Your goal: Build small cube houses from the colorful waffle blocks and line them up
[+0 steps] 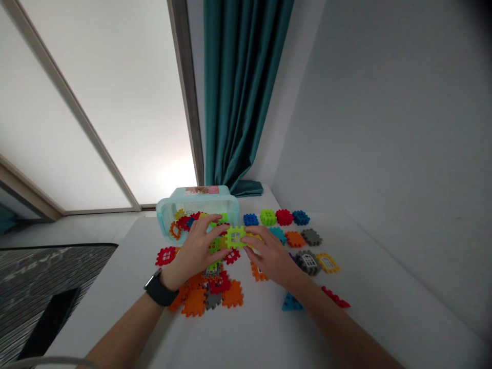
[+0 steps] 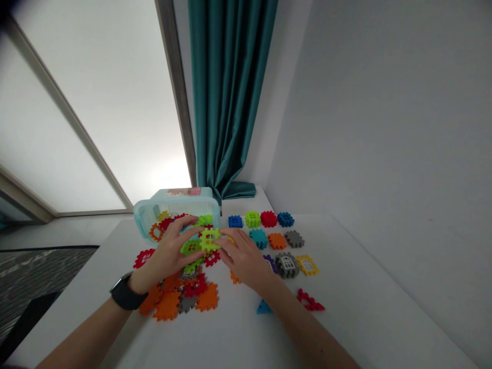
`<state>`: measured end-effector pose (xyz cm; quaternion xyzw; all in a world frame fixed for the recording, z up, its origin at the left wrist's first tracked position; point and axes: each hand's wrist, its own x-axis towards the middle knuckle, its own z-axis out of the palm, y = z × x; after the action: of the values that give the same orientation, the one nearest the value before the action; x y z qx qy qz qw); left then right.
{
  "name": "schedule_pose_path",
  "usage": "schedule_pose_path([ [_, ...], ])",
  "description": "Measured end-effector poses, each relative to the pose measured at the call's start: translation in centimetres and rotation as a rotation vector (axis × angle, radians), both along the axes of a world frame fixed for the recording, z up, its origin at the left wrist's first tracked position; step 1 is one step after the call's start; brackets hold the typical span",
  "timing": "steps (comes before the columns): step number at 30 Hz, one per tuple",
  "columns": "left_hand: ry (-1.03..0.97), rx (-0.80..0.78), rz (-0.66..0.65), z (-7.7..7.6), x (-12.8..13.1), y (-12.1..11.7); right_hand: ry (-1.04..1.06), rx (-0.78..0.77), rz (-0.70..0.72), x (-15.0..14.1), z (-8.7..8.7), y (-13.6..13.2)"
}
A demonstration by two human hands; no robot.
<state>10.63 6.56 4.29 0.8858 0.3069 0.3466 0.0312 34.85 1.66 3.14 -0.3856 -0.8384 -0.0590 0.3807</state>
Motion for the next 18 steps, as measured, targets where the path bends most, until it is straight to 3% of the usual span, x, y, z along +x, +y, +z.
schedule_pose_path([
  [18, 0.003, -0.156, -0.018, 0.13, 0.62, -0.27, -0.035, -0.044, -0.02, 0.05, -0.54, 0.3],
])
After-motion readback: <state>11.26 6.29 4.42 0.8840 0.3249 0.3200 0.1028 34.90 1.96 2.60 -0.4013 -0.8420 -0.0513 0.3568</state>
